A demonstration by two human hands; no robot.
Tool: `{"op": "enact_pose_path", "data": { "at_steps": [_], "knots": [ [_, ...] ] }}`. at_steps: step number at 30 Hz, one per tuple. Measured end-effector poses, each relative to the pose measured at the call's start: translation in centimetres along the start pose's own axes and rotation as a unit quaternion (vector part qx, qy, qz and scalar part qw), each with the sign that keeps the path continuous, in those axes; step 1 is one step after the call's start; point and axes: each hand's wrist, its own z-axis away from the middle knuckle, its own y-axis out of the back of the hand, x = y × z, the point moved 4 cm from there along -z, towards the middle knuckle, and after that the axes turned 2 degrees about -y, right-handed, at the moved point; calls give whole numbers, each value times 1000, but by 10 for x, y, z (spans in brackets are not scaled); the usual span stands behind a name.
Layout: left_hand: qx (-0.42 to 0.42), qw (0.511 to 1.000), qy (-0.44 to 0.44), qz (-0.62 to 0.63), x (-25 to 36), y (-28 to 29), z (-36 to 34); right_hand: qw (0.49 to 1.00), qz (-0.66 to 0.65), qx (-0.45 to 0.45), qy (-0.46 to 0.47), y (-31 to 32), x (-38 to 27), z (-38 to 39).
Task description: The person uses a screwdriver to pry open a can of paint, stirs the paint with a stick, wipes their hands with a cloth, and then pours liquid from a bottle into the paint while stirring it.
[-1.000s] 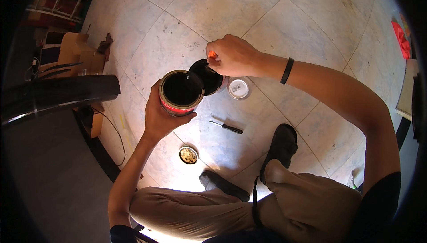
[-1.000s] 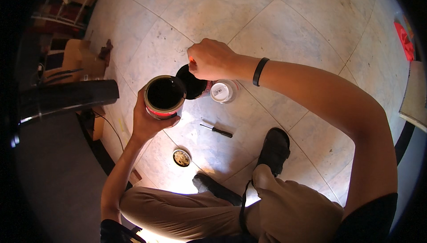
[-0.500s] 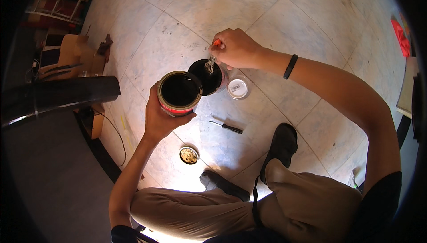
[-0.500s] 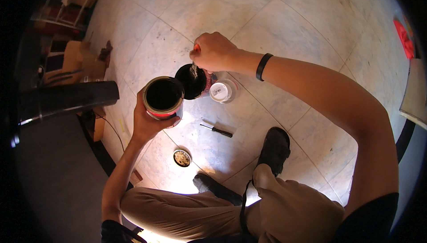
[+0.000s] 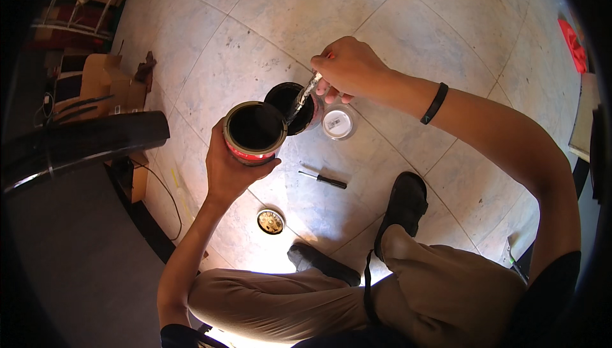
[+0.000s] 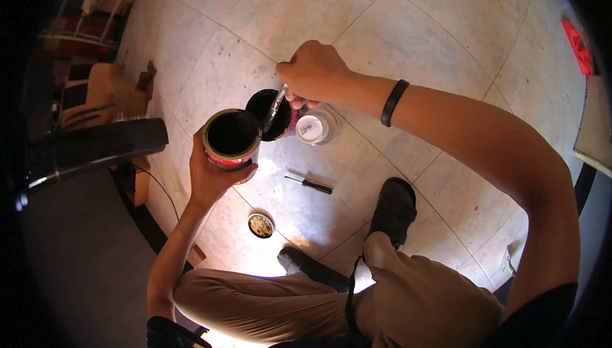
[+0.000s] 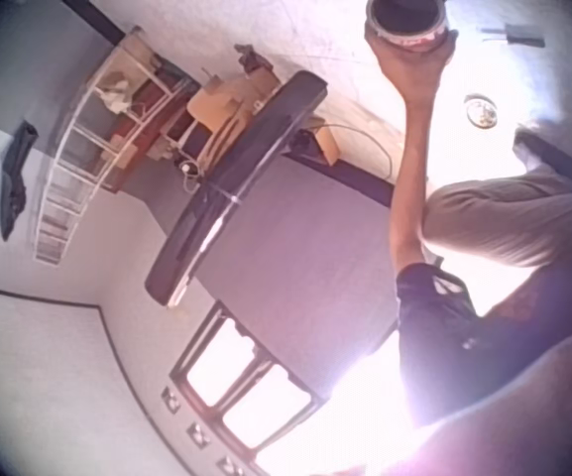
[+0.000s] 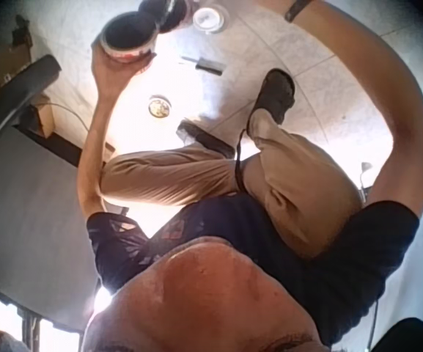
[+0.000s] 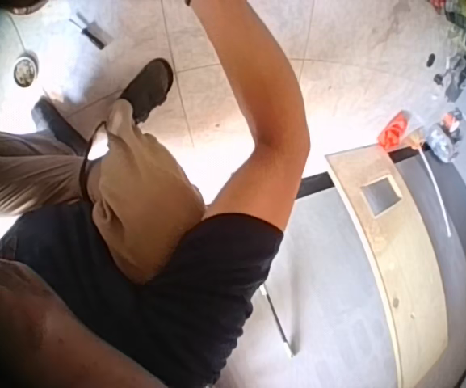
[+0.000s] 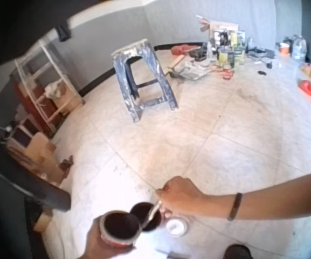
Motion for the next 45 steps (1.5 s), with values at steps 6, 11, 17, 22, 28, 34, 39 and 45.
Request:
{"op": "enact_pose_path", "data": {
  "at_steps": [6, 11, 17, 22, 28, 34, 39, 45],
  "knots": [
    [0, 1000, 5, -16, 5, 0, 1, 999, -48, 0, -23, 1, 2, 4],
    [1, 1000, 12, -29, 6, 0, 3, 997, -71, -7, -33, 3, 1, 10],
    [4, 999, 3, -36, 4, 0, 6, 996, -77, -4, -47, 1, 0, 15],
    [-2, 999, 11, -39, 9, -2, 7, 993, -100, -5, -56, 0, 2, 15],
    [-5, 998, 2, -57, 10, -2, 9, 989, -126, 2, -72, -2, 3, 14],
    [-11, 998, 12, -58, 12, -3, 11, 981, -175, -19, -79, 1, 11, 15],
    [-7, 1000, 3, -20, 4, -4, 16, 967, -223, -13, -120, 0, 19, 17],
    [4, 997, -34, 63, -20, -5, 28, 975, -194, -3, -109, 9, 22, 18]
  ]
}}
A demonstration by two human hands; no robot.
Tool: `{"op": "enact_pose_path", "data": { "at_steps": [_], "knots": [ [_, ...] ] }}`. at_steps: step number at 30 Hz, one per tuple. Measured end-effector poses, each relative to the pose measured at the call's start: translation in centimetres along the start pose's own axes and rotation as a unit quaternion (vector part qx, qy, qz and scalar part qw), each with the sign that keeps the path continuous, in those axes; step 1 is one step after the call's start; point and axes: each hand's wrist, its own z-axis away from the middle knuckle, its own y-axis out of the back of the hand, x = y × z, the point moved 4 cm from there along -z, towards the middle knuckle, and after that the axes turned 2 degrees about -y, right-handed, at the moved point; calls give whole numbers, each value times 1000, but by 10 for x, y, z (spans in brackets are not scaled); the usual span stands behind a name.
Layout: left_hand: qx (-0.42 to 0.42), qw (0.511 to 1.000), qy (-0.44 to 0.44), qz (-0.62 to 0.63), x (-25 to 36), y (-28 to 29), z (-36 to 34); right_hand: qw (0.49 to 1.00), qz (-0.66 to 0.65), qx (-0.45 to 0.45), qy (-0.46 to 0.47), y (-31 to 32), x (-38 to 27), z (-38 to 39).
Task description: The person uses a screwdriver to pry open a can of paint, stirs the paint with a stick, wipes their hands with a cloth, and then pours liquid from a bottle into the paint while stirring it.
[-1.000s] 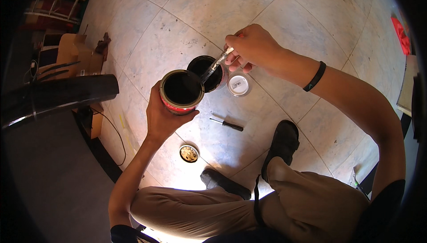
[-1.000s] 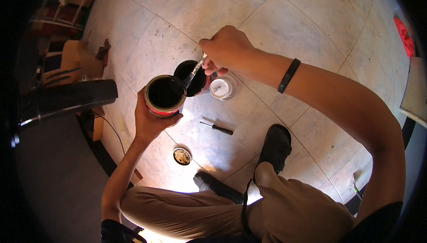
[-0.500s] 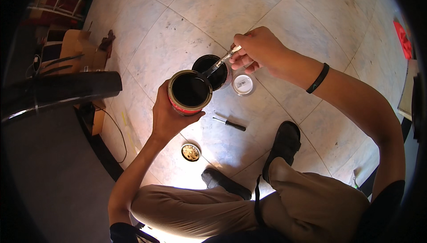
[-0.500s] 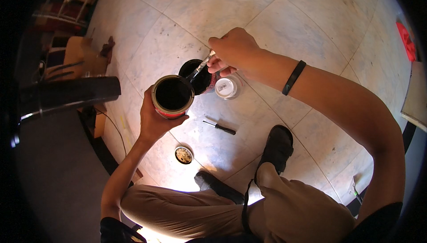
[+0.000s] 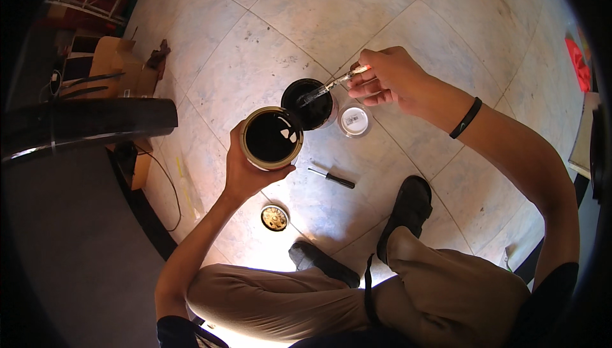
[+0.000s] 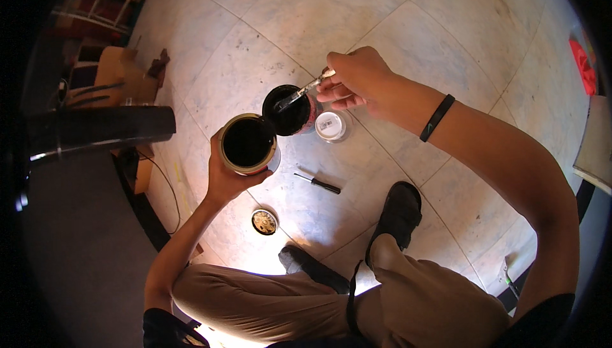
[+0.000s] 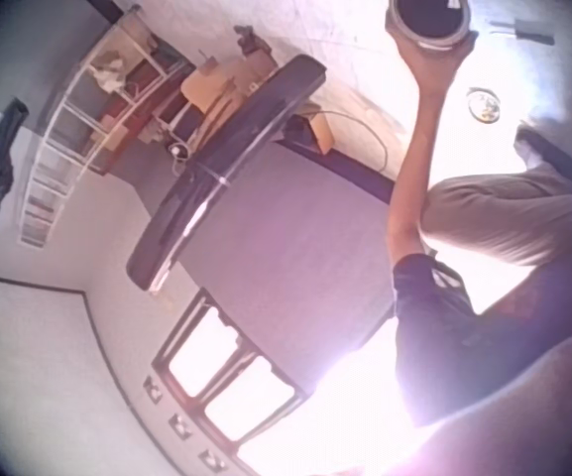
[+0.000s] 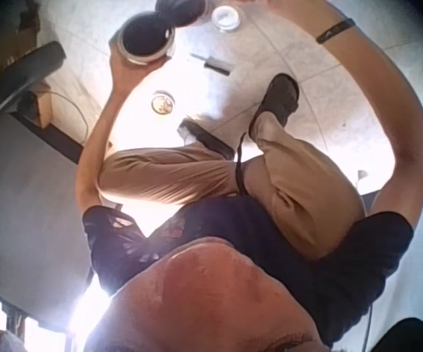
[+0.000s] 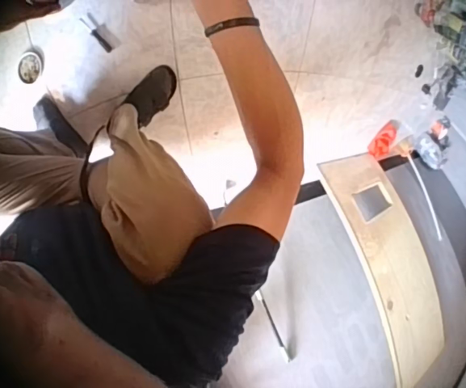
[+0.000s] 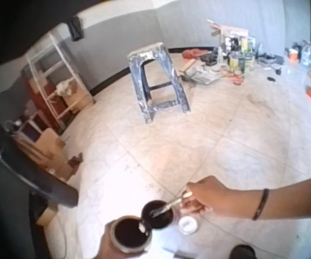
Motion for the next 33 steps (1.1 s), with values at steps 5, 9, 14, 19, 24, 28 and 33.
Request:
{"op": "enact_pose_path", "data": {
  "at_steps": [5, 9, 14, 19, 24, 28, 33],
  "knots": [
    [7, 999, -26, 37, -12, 8, 18, 996, 75, 7, 46, -15, -11, -2],
    [16, 997, -28, 70, -10, 18, 24, 967, 227, -13, 119, -40, -13, -13],
    [45, 994, -13, 98, 10, 37, 20, 920, 351, -30, 172, -63, -16, -21],
    [54, 997, -13, 60, 12, 46, 20, 945, 281, -6, 166, -43, -20, -6],
    [85, 994, -24, 67, 0, 50, 36, 942, 259, 2, 215, -36, -22, 8],
    [30, 994, 80, 65, -57, 70, 90, 909, 323, 4, 262, -41, -23, -1],
    [-22, 966, 182, 185, 1, 81, 75, 856, 423, 18, 298, -54, -8, -34]
  ]
}}
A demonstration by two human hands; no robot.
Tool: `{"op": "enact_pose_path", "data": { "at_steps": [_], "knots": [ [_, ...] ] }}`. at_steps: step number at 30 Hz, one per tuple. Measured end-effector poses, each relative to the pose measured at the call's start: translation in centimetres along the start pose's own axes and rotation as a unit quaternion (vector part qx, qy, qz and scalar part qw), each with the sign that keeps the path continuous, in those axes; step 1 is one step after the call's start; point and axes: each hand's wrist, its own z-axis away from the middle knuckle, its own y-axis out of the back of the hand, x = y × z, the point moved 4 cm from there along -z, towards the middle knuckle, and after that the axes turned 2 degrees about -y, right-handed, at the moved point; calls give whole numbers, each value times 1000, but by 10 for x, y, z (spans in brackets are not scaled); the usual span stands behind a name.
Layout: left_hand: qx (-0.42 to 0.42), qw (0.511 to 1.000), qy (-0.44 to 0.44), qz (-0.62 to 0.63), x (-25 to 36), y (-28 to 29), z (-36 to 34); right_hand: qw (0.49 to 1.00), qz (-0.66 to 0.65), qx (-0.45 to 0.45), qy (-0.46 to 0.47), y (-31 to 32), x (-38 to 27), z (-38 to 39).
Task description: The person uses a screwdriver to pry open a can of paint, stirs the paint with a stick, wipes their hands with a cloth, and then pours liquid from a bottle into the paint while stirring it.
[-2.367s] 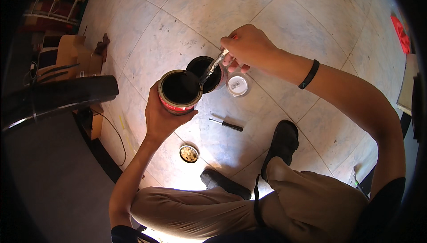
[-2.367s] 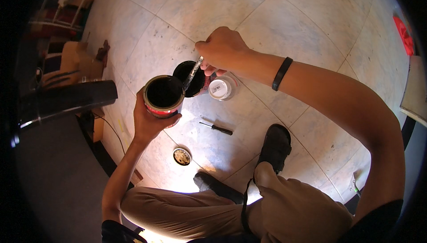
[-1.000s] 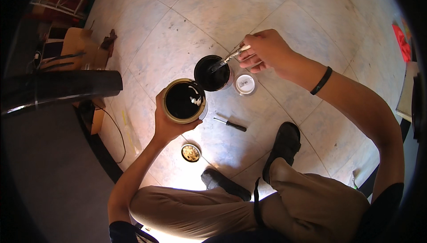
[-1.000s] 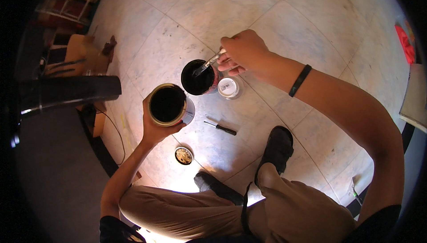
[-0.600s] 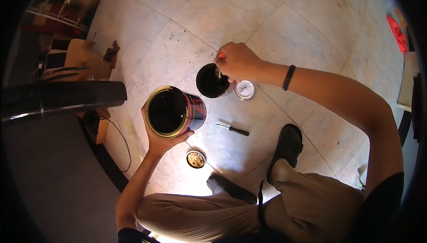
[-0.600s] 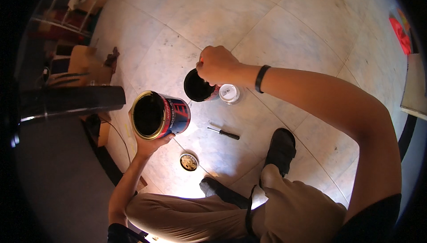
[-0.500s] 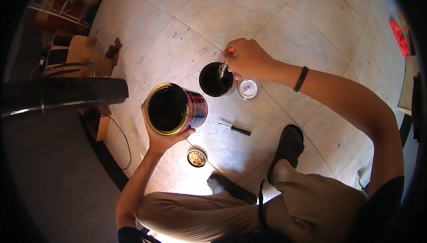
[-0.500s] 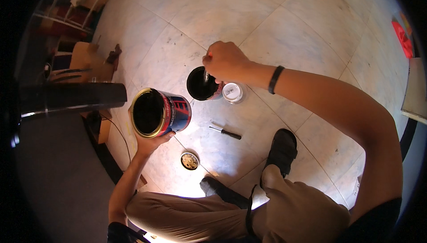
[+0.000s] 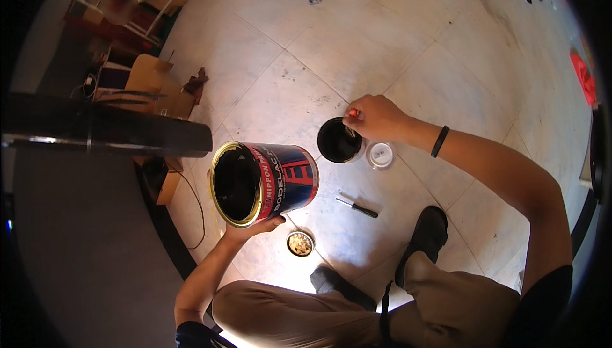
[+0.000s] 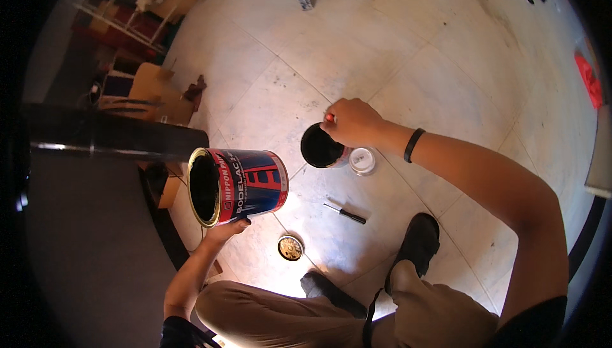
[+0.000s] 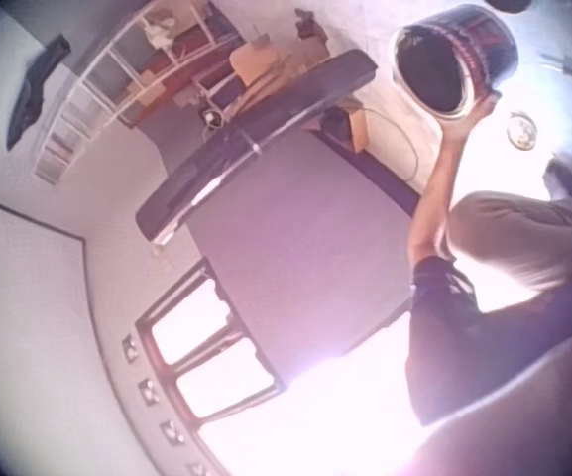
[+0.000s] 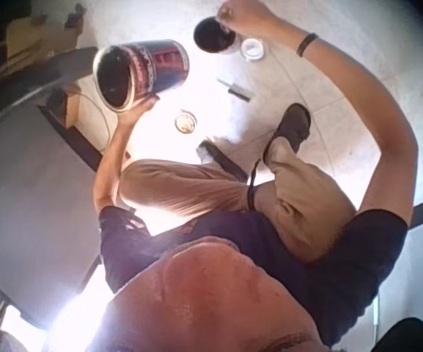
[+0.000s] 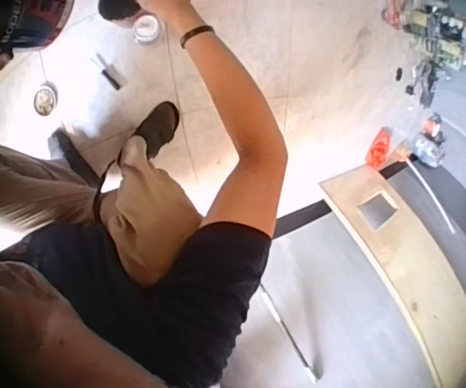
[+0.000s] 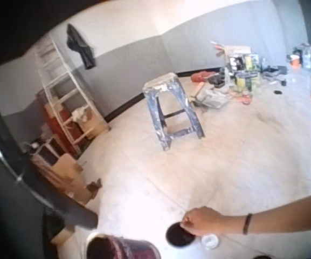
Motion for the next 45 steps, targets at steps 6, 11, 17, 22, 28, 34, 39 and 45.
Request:
{"op": "enact_pose_path", "data": {
  "at_steps": [6, 11, 17, 22, 28, 34, 39, 45],
  "knots": [
    [123, 987, -101, -24, 16, 2, 12, 996, 75, -45, 21, -19, -6, -12],
    [195, 947, -255, 23, -19, -37, 9, 987, 152, -46, -22, -4, -17, -1],
    [243, 938, -237, 73, -81, -62, 21, 987, 145, 45, 61, 10, -29, -6],
    [259, 946, -193, 14, -140, -67, 23, 980, 162, 83, 81, 19, -55, 5],
    [219, 955, -189, 62, -160, -71, 15, 973, 152, 144, 101, 29, -101, 35],
    [238, 962, -133, -2, -185, -62, 28, 974, 128, 96, 161, 5, -140, 51],
    [204, 971, -41, -120, -189, -51, 51, 963, 112, 87, 227, -14, -153, 62],
    [76, 930, 80, -350, -190, -73, 139, 937, 99, 11, 336, -38, -177, 94]
  ]
}}
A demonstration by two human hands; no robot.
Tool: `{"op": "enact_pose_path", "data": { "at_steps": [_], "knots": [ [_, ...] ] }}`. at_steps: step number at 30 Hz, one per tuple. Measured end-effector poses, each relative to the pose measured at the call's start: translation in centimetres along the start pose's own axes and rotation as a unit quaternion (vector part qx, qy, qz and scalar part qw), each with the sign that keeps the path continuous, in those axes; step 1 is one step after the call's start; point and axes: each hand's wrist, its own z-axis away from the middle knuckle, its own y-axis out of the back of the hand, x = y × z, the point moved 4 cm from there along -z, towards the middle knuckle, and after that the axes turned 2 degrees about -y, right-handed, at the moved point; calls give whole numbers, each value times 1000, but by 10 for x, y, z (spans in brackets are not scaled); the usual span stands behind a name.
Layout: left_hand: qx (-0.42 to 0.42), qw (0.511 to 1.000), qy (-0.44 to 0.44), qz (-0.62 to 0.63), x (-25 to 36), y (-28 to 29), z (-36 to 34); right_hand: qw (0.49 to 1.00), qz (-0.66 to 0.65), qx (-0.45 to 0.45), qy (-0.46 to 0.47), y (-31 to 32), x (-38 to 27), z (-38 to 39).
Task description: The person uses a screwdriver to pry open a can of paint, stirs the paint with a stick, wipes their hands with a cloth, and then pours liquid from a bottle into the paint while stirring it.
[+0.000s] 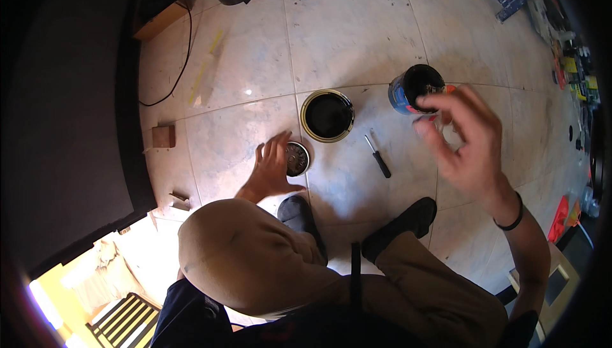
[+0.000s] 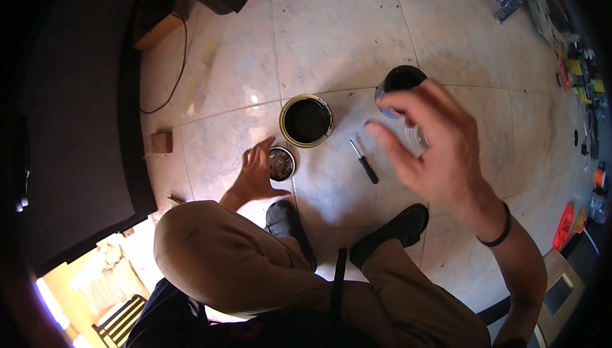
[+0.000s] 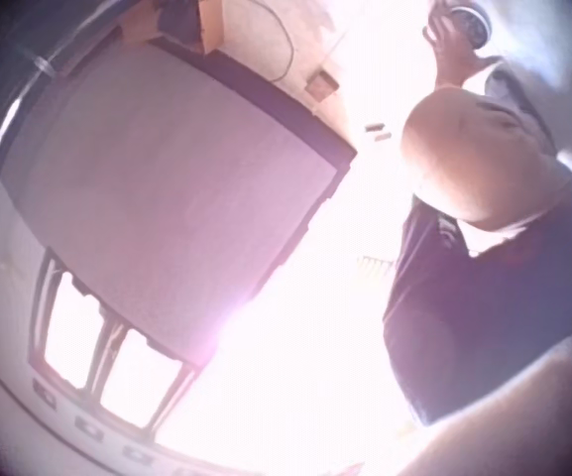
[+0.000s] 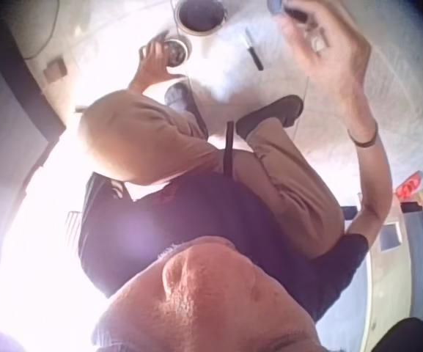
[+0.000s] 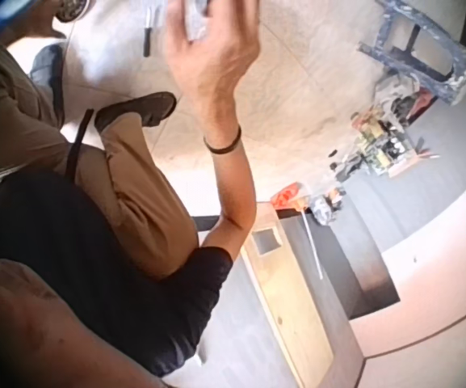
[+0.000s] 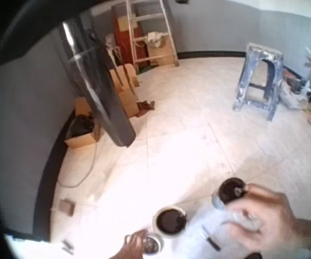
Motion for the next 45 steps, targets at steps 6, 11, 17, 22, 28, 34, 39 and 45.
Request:
{"op": "enact_pose_path", "data": {
  "at_steps": [6, 11, 17, 22, 28, 34, 39, 45],
  "knots": [
    [15, 993, -6, -115, 13, -17, 5, 993, -5, -94, 72, -40, -15, 28],
    [9, 994, 7, -109, 18, -11, 8, 981, -19, -180, 68, -81, -16, 66],
    [36, 897, 137, 419, 0, 27, 25, 978, -70, -195, 25, -116, -23, 64],
    [-67, 633, 31, 770, 78, 86, 3, 975, -154, -154, 52, -122, -47, 26],
    [-81, 546, 16, 834, 96, 100, -13, 973, -164, -152, 50, -119, -57, 1],
    [3, 579, 15, 816, 81, 96, -10, 981, -91, -151, 83, -123, -54, -15],
    [190, 607, 103, 765, 24, 99, -4, 976, 59, -189, 90, -143, 12, -32],
    [225, 676, 65, 699, 14, 103, 20, 852, -390, -318, -145, -150, 12, -49]
  ]
}}
